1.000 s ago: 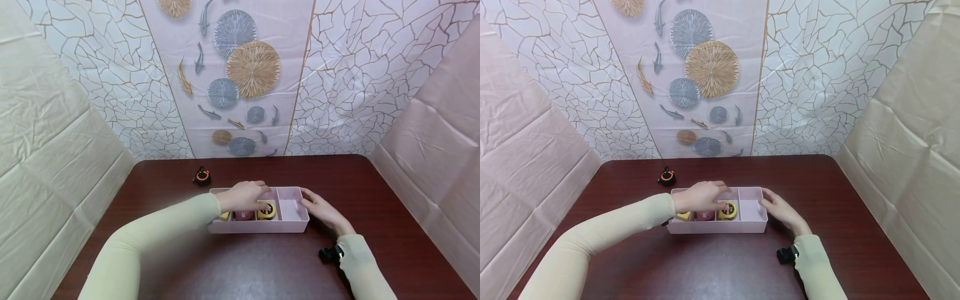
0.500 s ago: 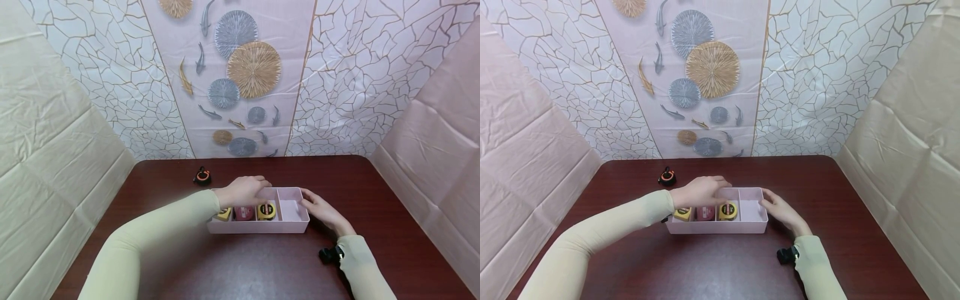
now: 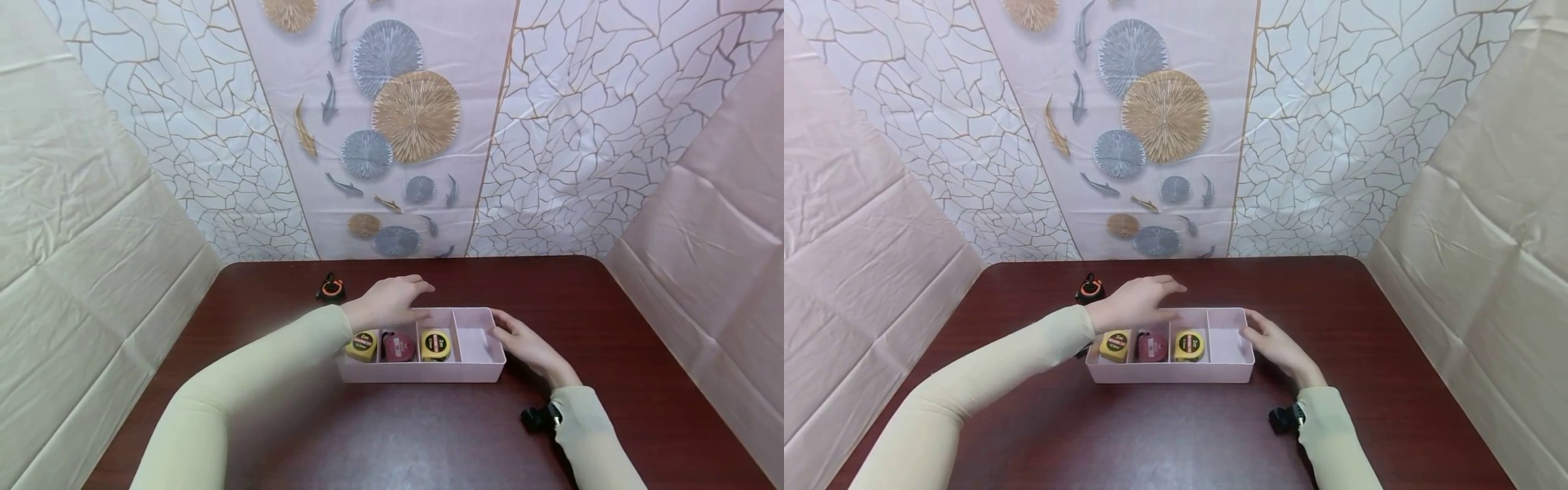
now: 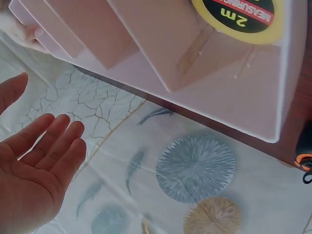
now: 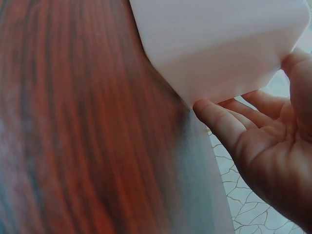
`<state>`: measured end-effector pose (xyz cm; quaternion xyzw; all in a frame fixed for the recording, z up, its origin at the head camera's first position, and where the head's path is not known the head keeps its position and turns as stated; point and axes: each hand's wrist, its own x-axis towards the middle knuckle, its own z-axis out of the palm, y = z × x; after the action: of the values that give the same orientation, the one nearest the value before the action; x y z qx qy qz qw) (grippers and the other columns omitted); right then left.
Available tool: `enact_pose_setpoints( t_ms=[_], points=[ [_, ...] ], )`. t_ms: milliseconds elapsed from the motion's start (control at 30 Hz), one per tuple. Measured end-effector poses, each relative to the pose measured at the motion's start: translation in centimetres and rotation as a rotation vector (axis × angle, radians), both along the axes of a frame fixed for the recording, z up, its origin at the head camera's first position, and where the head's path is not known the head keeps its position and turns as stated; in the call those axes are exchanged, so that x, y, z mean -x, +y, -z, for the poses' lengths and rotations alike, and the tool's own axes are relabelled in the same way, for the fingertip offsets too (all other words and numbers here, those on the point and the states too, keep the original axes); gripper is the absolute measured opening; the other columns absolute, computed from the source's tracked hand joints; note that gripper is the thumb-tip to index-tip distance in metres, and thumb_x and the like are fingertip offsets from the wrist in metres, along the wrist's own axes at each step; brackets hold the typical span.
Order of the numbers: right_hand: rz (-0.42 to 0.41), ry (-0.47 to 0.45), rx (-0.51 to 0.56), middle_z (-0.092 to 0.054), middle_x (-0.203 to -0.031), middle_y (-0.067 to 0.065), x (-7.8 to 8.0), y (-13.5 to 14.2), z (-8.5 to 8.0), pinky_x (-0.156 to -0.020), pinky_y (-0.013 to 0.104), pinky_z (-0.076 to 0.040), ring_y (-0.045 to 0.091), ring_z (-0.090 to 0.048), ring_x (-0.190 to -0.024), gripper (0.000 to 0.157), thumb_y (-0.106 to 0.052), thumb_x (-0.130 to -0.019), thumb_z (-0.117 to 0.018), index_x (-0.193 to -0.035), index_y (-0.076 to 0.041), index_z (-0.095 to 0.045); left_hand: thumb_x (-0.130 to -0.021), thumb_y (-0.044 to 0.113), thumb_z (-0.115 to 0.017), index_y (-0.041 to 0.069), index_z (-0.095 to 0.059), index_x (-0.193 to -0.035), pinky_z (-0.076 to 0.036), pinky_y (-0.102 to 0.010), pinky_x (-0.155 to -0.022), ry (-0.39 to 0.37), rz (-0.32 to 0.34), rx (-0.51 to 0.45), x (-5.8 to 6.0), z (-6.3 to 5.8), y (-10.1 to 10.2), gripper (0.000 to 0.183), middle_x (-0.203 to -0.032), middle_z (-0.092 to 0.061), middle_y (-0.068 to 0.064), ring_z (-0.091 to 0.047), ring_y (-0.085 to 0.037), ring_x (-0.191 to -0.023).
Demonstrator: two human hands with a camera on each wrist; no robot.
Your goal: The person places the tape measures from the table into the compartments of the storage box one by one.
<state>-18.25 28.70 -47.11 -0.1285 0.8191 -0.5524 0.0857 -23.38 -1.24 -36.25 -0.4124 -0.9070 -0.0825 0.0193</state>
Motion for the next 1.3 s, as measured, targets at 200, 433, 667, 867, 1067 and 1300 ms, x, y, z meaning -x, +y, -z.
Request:
enact_pose_setpoints(
  t_ms=[200, 433, 667, 867, 1067, 1300],
  points=[
    [0.001, 0.003, 0.009, -0.044, -0.145, 0.032, 0.0, 0.0, 0.1, -0.093, 0.015, -0.04, 0.04, -0.046, -0.128, 0.05, -0.008, -0.105, -0.048, -0.151, 0.008, -0.033, -0.096, 0.043, -0.067, 0.012, -0.062, -0.137, -0.052, -0.037, -0.096, -0.032, -0.042, -0.036, 0.4, -0.3, -1.0, 0.052, -0.132, -0.062, -0.003, -0.061, -0.018, -0.119],
    [0.001, -0.028, -0.005, -0.042, -0.146, 0.031, 0.1, -0.1, 0.1, -0.098, 0.024, -0.041, 0.04, -0.045, -0.13, 0.053, -0.011, -0.106, -0.048, -0.152, 0.007, -0.03, -0.095, 0.047, -0.067, 0.015, -0.062, -0.137, -0.054, -0.036, -0.092, 0.01, -0.094, -0.049, 1.2, -0.5, -2.0, 0.053, -0.129, -0.063, -0.001, -0.063, -0.016, -0.115],
    [0.006, -0.027, -0.003, -0.042, -0.146, 0.031, 0.1, -0.1, 0.1, -0.098, 0.023, -0.041, 0.04, -0.045, -0.13, 0.052, -0.011, -0.106, -0.048, -0.152, 0.007, -0.03, -0.096, 0.047, -0.066, 0.014, -0.061, -0.139, -0.052, -0.037, -0.095, -0.029, -0.143, -0.084, 1.4, -0.9, -3.1, 0.054, -0.132, -0.062, -0.001, -0.061, -0.017, -0.117],
    [0.009, -0.016, 0.011, -0.044, -0.144, 0.033, 0.1, 0.0, 0.1, -0.093, 0.017, -0.042, 0.041, -0.046, -0.128, 0.051, -0.009, -0.106, -0.047, -0.152, 0.008, -0.031, -0.096, 0.045, -0.067, 0.013, -0.061, -0.138, -0.052, -0.04, -0.097, -0.03, -0.162, -0.133, 1.9, -1.2, -3.9, 0.053, -0.135, -0.062, -0.004, -0.061, -0.02, -0.119],
    [0.01, -0.024, 0.009, -0.044, -0.144, 0.032, 0.0, 0.0, 0.1, -0.093, 0.019, -0.043, 0.04, -0.048, -0.127, 0.052, -0.009, -0.106, -0.047, -0.152, 0.007, -0.03, -0.096, 0.044, -0.068, 0.012, -0.062, -0.137, -0.051, -0.042, -0.098, -0.003, -0.164, -0.189, 2.4, -1.9, -4.6, 0.053, -0.132, -0.063, -0.006, -0.062, -0.023, -0.119],
    [0.014, -0.034, -0.006, -0.043, -0.146, 0.032, 0.1, -0.1, 0.0, -0.097, 0.025, -0.043, 0.039, -0.047, -0.128, 0.054, -0.012, -0.106, -0.047, -0.153, 0.007, -0.029, -0.096, 0.041, -0.068, 0.008, -0.062, -0.137, -0.045, -0.043, -0.106, -0.002, -0.189, -0.267, 2.8, -2.1, -6.0, 0.053, -0.135, -0.063, -0.009, -0.058, -0.027, -0.126]
  ],
)
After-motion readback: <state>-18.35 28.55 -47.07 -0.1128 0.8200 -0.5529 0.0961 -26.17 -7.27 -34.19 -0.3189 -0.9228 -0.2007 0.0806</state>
